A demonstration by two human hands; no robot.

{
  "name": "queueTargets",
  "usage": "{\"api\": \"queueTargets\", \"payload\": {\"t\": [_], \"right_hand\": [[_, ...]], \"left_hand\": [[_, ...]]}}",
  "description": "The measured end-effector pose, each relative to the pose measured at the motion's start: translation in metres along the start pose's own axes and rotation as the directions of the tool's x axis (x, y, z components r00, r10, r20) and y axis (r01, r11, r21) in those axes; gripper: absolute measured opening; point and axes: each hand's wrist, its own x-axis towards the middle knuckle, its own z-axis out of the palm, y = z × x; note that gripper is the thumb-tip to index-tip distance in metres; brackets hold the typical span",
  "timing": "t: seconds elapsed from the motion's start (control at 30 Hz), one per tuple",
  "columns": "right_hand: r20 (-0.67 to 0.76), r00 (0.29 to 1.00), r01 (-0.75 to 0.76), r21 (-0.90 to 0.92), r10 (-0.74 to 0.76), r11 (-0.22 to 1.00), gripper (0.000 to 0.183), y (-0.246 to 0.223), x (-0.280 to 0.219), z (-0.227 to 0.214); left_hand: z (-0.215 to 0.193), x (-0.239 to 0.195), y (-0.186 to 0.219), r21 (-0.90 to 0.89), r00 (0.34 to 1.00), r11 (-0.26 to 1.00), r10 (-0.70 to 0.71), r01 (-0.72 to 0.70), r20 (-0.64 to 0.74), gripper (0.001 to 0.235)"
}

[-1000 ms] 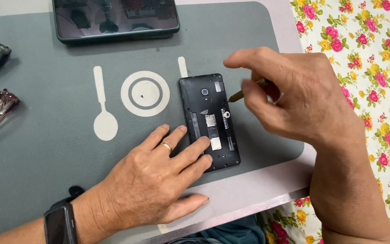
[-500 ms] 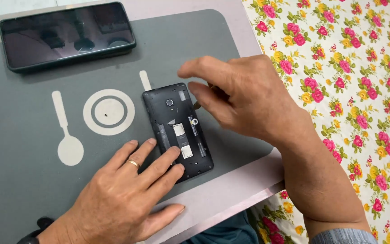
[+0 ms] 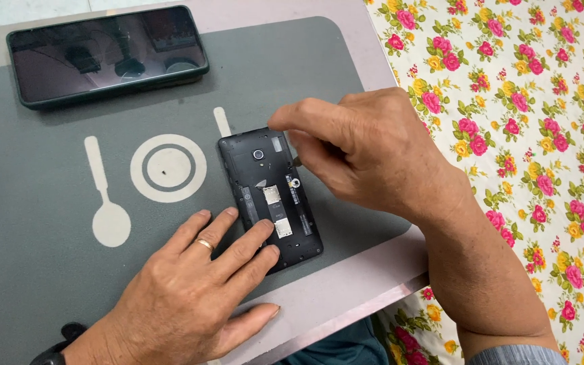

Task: The person uses a small screwdriver to unscrew and remove screws from the back of a disassembled smartphone. They then use their fingers to point at and touch various internal components and connectors on the phone's back panel.

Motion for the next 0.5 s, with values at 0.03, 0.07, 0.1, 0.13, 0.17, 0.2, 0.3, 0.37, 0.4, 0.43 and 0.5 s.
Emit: {"api": "queueTargets", "payload": {"t": [0.03,0.07,0.1,0.13,0.17,0.2,0.3,0.37,0.4,0.43,0.5], "right_hand": [[0.025,1.000,-0.011,0.025,0.010,1.000,0.024,-0.003,0.002,-0.003],[0.051,0.999,-0.022,0.049,0.019,0.999,0.036,-0.005,0.004,-0.006],[0.051,0.999,-0.020,0.051,0.017,0.998,0.036,-0.007,0.006,-0.008],[0.082,0.996,-0.049,0.077,0.042,0.996,0.044,-0.008,0.007,-0.010],[0.115,0.991,-0.078,0.101,0.067,0.992,0.052,-0.010,0.008,-0.012],[0.115,0.991,-0.077,0.102,0.065,0.992,0.052,-0.007,0.007,-0.008],[0.035,0.998,-0.050,0.039,0.048,0.998,0.016,-0.001,0.003,-0.002],[0.067,0.997,-0.035,0.038,0.032,0.999,0.025,-0.001,0.002,-0.005],[0.068,0.997,-0.033,0.038,0.031,0.999,0.025,-0.006,0.005,-0.008],[0.111,0.993,-0.056,0.083,0.047,0.995,0.039,-0.010,0.008,-0.012],[0.154,0.986,-0.079,0.128,0.058,0.989,0.052,-0.012,0.010,-0.013]], "left_hand": [[0.000,0.000,0.000,0.010,1.000,1.000,0.003,-0.003,-0.006,0.058],[0.000,0.000,0.000,0.020,1.000,1.000,0.007,-0.007,-0.012,0.058],[0.001,-0.001,0.000,0.022,1.000,1.000,0.005,-0.005,-0.012,0.058],[0.001,-0.001,0.000,0.012,1.000,1.000,0.002,-0.002,-0.007,0.058],[0.001,-0.001,0.000,0.003,1.000,1.000,0.000,0.000,-0.003,0.058],[0.001,-0.001,0.000,0.004,1.000,1.000,-0.001,0.001,-0.003,0.058],[0.001,-0.001,0.000,0.008,1.000,1.000,0.005,-0.005,-0.005,0.058],[0.001,-0.001,0.000,0.007,1.000,1.000,0.002,-0.002,-0.011,0.057],[0.002,-0.001,0.000,0.007,1.000,1.000,0.001,-0.001,-0.012,0.057],[0.002,-0.001,0.000,0.001,1.000,1.000,-0.001,0.001,-0.009,0.058],[0.002,-0.001,0.000,-0.005,1.000,1.000,-0.005,0.005,-0.005,0.059]]}}
